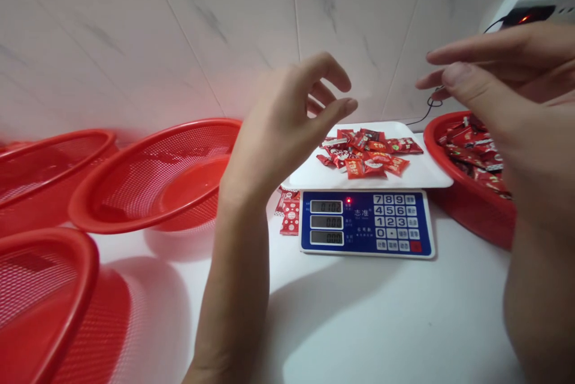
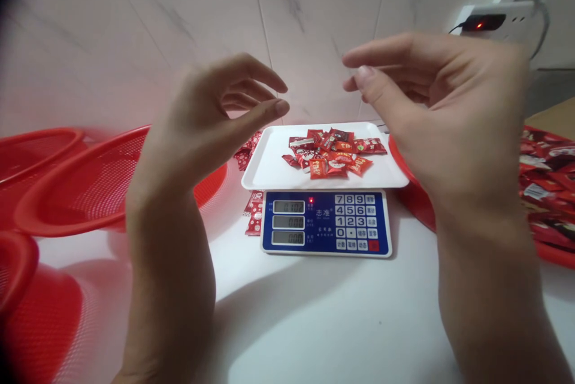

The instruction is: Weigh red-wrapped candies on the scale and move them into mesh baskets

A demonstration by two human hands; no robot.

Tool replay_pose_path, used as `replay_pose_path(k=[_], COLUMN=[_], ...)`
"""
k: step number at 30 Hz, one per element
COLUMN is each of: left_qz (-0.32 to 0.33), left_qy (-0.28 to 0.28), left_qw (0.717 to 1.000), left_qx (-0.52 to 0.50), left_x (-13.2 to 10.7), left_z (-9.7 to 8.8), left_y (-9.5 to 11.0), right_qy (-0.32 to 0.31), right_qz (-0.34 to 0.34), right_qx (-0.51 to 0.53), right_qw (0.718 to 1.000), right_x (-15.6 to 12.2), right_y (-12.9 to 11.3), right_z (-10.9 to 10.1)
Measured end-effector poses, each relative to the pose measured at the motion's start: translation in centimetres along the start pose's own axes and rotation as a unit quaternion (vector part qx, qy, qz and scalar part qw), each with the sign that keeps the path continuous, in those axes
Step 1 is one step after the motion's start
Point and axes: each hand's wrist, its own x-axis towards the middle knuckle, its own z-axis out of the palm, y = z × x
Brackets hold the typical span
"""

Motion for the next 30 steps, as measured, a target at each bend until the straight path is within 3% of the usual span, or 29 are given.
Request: replay_pose_path(k=[3,5,7,10,13,17,23,30], left_qz=[0.0,0.01,0.002,-0.097,-0.186,-0.166,-0.083,-0.046], left_qy=[-0.011,-0.028,-0.079,-0.192,-0.278,-0.344,-0.376,-0.324], left_qw=[1.0,1.0,0.997,0.974,0.936,0.919,0.918,0.944], left_qx=[-0.01,-0.01,0.007,0.066,0.112,0.099,0.092,0.048], left_x=[0.1,0.2,0.3,0.6,1.4,3.1,3.5,2.8], left_z=[0.2,0.6,1.4,2.8,4.4,6.3,8.5,9.1], left_y=[-0.9,-2.1,-3.6,-5.9,-7.3,-8.5,-9.9,-9.3], right_qy=[0.005,-0.025,-0.1,-0.204,-0.241,-0.262,-0.327,-0.257], right_qz=[0.012,0.065,0.153,0.206,0.217,0.257,0.233,0.279], right_qx=[0.01,0.005,-0.043,-0.155,-0.237,-0.257,-0.118,-0.029], right_qw=[1.0,0.998,0.982,0.944,0.916,0.894,0.908,0.925], right_x=[0.7,1.3,1.7,2.0,1.6,1.4,1.7,1.0], right_y=[2.5,4.8,7.1,9.5,10.4,11.0,10.6,9.7], right_z=[0.5,1.3,2.3,3.9,5.4,6.5,7.7,10.6])
